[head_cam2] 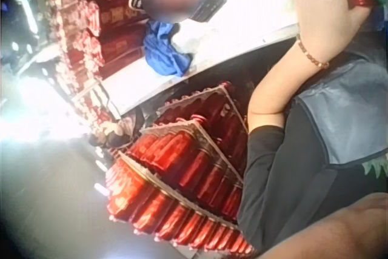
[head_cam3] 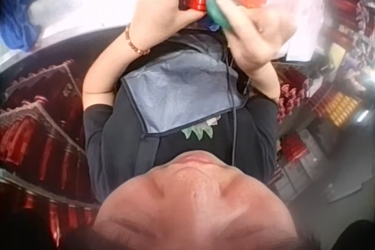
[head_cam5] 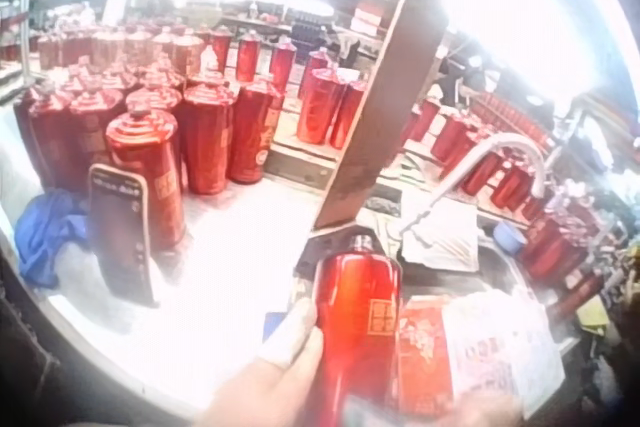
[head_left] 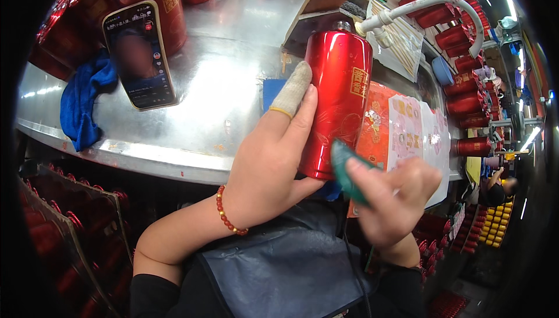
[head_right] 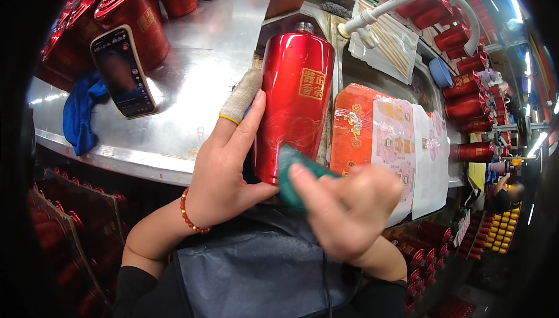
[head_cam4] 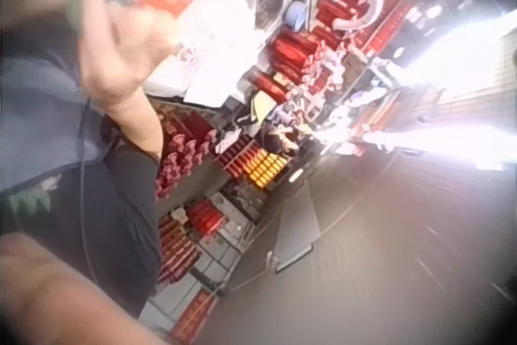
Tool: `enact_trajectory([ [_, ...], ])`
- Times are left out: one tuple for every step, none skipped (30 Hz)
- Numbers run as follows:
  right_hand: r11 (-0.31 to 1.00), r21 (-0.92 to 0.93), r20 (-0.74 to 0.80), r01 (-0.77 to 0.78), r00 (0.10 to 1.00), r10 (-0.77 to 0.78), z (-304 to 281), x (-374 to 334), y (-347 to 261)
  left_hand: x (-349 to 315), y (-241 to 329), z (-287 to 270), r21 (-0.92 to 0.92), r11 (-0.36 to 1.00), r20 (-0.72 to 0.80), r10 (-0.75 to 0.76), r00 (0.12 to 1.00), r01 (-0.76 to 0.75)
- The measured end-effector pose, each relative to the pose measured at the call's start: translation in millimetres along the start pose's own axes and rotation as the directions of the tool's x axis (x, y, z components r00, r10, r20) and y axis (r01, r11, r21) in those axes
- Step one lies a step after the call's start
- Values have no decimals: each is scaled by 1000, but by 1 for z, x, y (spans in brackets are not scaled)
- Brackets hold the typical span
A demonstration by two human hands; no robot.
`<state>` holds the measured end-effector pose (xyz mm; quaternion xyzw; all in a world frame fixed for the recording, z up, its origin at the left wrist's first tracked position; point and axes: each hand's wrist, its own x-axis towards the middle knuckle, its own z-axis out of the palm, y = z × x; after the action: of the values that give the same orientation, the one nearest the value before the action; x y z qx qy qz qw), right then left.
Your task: The person cleans a red cylindrical container using a green scrubbing tool and a blue cloth. They scrub the container's surface, wipe it with the cloth, and rotate it to clean different sides.
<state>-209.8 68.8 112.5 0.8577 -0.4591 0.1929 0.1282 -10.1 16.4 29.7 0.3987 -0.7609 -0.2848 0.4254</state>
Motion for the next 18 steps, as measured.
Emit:
enact_trajectory([
  [994, 80, 30, 70, 997, -73, 0, 0, -5, 0, 0, 1, 45, 999, 0, 10, 1000, -10],
  [978, 161, 55, 136, 988, -147, -1, 0, -9, 0, 0, 2, 90, 996, 2, 20, 1000, -20],
  [954, 282, 66, 103, 990, -126, 1, 5, -13, -2, -1, 1, 98, 995, 16, 0, 1000, -2],
  [965, 251, 63, 72, 994, -90, -3, 10, -10, -3, 0, 0, 65, 998, 8, -13, 1000, 13],
  [975, 220, 59, 40, 997, -54, -7, 15, -4, -3, 2, -2, 32, 999, 0, -27, 1000, 27],
  [984, 180, 56, 0, 998, -10, -11, 18, -1, -2, 4, -2, -8, 999, -1, -35, 999, 35],
  [997, 60, 3, -41, 999, 41, -11, 20, -2, -1, 1, -1, -46, 999, -1, -13, 1000, 13],
  [987, 158, 34, -11, 999, 6, -9, 17, -2, -1, -3, 0, -72, 997, -2, -9, 1000, 9],
  [967, 256, 57, 16, 998, -32, -4, 12, -1, -2, -9, 1, -94, 996, -3, -4, 1000, 4],
  [935, 352, 76, 40, 995, -72, -2, 9, 0, -2, -14, 1, -117, 993, -4, 0, 1000, -1],
  [857, 514, 128, -16, 990, -58, -3, 13, 3, -2, -16, -2, -130, 992, 12, -5, 1000, 7],
  [877, 477, 125, -60, 992, 0, -2, 13, 11, -4, -19, -3, -106, 994, 12, 6, 1000, -5],
  [894, 435, 117, -107, 991, 62, -5, 13, 22, -4, -22, -4, -82, 996, 14, 24, 1000, -22],
  [906, 393, 106, -155, 987, 122, -5, 15, 31, -4, -24, -4, -58, 998, 15, 41, 999, -40],
  [898, 396, 20, -191, 980, 200, 7, 16, 37, -2, -26, -3, -92, 994, 11, 52, 999, -51],
  [883, 437, 50, -172, 985, 167, 8, 11, 36, -2, -26, -4, -96, 994, 28, 53, 998, -50],
  [865, 478, 77, -152, 988, 131, 7, 4, 33, -2, -27, -4, -100, 994, 45, 53, 998, -49],
  [840, 526, 104, -130, 991, 88, 8, -1, 30, -4, -27, -5, -97, 995, 60, 44, 997, -38],
])
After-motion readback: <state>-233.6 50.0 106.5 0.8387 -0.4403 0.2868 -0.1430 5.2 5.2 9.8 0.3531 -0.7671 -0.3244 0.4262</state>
